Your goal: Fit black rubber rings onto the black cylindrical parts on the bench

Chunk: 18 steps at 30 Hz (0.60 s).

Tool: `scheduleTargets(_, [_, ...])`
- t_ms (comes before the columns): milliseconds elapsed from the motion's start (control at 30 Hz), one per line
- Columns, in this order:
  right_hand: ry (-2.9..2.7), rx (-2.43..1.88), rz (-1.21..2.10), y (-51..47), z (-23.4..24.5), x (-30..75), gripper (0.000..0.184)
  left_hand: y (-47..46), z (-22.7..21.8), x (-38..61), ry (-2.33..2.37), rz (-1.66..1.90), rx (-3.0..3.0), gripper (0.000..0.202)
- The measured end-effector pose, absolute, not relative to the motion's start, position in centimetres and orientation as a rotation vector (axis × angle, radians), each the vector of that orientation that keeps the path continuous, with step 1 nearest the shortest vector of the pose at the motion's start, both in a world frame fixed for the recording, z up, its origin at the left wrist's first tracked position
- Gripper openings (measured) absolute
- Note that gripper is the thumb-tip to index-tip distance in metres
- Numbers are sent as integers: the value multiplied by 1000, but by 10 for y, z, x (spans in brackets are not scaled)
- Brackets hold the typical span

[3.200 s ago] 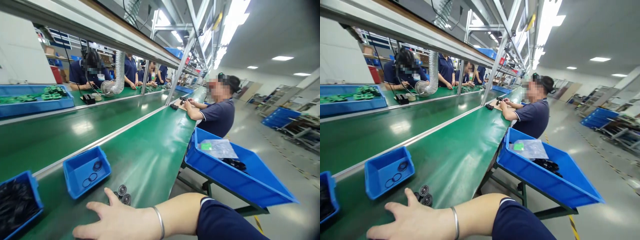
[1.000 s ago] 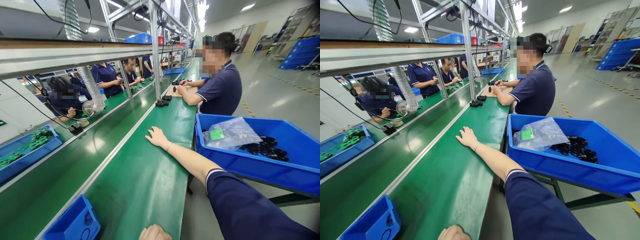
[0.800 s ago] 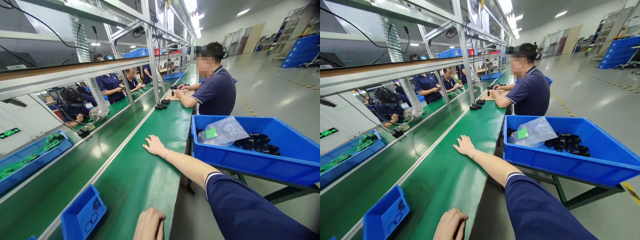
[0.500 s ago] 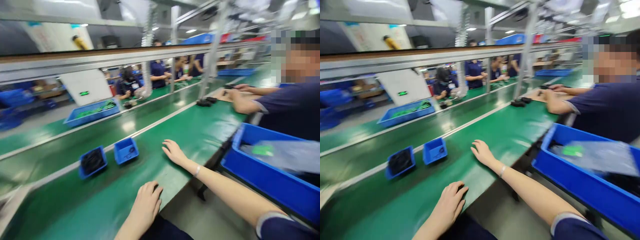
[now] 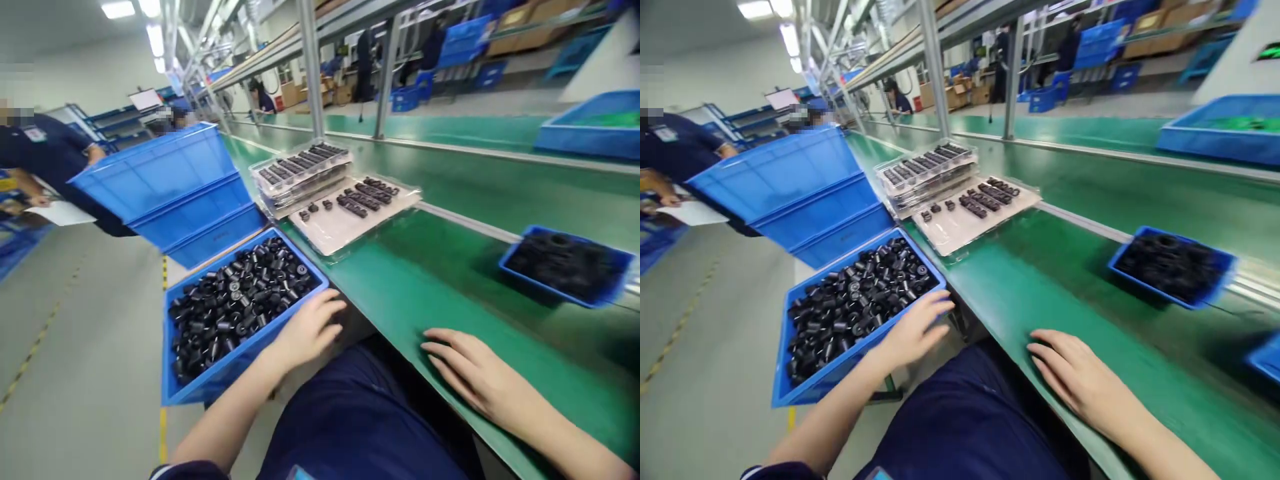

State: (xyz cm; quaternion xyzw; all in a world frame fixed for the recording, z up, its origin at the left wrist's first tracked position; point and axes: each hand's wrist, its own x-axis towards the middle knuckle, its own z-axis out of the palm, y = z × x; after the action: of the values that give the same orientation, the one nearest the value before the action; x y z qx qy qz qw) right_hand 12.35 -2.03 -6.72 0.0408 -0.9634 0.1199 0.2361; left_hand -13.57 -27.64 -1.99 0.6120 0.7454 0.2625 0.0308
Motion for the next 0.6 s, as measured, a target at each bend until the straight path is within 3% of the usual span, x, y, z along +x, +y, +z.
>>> scheduleTargets(200, [-2719,191,408,-17,-75,85,27,-353,-19,-232,2872,758,1329,55])
scheduleTargets(400, [-2679,132,430,-12,-79,89,28,-354,-30,-245,2762,424,1343,76])
scheduleTargets(600, [-2657,135,450,-6,-89,91,30,-348,-43,-236,2707,200,1397,66])
